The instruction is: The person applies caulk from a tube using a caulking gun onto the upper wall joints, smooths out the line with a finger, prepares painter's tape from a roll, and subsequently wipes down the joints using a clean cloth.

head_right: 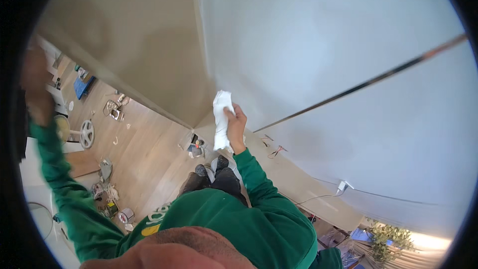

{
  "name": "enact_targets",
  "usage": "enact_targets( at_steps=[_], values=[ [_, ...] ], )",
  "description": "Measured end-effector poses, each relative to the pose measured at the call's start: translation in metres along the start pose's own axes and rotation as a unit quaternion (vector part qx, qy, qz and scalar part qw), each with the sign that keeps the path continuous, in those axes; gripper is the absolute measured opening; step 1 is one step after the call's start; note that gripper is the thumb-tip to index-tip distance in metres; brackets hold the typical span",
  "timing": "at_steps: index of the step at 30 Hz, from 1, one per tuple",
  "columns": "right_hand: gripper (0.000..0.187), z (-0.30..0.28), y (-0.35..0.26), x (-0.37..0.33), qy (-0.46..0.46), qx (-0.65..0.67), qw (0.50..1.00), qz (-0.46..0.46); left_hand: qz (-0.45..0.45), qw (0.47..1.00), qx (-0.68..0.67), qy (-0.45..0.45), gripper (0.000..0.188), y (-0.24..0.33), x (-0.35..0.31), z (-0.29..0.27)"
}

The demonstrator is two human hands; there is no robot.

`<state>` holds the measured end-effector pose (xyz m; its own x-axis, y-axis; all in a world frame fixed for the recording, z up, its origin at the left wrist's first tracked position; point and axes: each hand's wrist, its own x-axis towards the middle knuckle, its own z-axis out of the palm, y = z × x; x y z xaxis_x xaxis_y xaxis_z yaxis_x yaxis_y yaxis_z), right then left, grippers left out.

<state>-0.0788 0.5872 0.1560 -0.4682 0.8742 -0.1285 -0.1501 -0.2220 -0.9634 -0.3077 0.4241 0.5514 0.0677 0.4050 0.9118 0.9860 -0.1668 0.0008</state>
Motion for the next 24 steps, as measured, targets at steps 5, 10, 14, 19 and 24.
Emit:
enact_targets(
  at_steps=[5, 10, 14, 19, 24],
  values=[
    [0.039, 0.026, -0.126, -0.034, -0.010, 0.227, 0.973, -0.036, -0.354, 0.835, -0.360, -0.217, 0.039, 0.069, -0.159, 0.116],
    [0.036, 0.057, -0.161, -0.068, -0.065, 0.211, 0.972, -0.074, -0.592, 0.389, -0.701, -0.081, 0.044, 0.113, -0.193, 0.121],
    [0.034, 0.058, -0.152, -0.074, -0.025, 0.103, 0.988, -0.114, -0.636, 0.464, -0.616, -0.031, 0.033, 0.100, -0.191, 0.116],
    [0.032, 0.064, -0.088, -0.077, 0.032, 0.146, 0.989, 0.011, -0.350, 0.904, -0.245, -0.019, 0.024, 0.099, -0.237, 0.123],
    [0.041, 0.058, -0.003, -0.092, 0.018, 0.300, 0.933, 0.197, -0.166, 0.935, -0.157, -0.271, 0.034, 0.121, -0.320, 0.136]
  ],
)
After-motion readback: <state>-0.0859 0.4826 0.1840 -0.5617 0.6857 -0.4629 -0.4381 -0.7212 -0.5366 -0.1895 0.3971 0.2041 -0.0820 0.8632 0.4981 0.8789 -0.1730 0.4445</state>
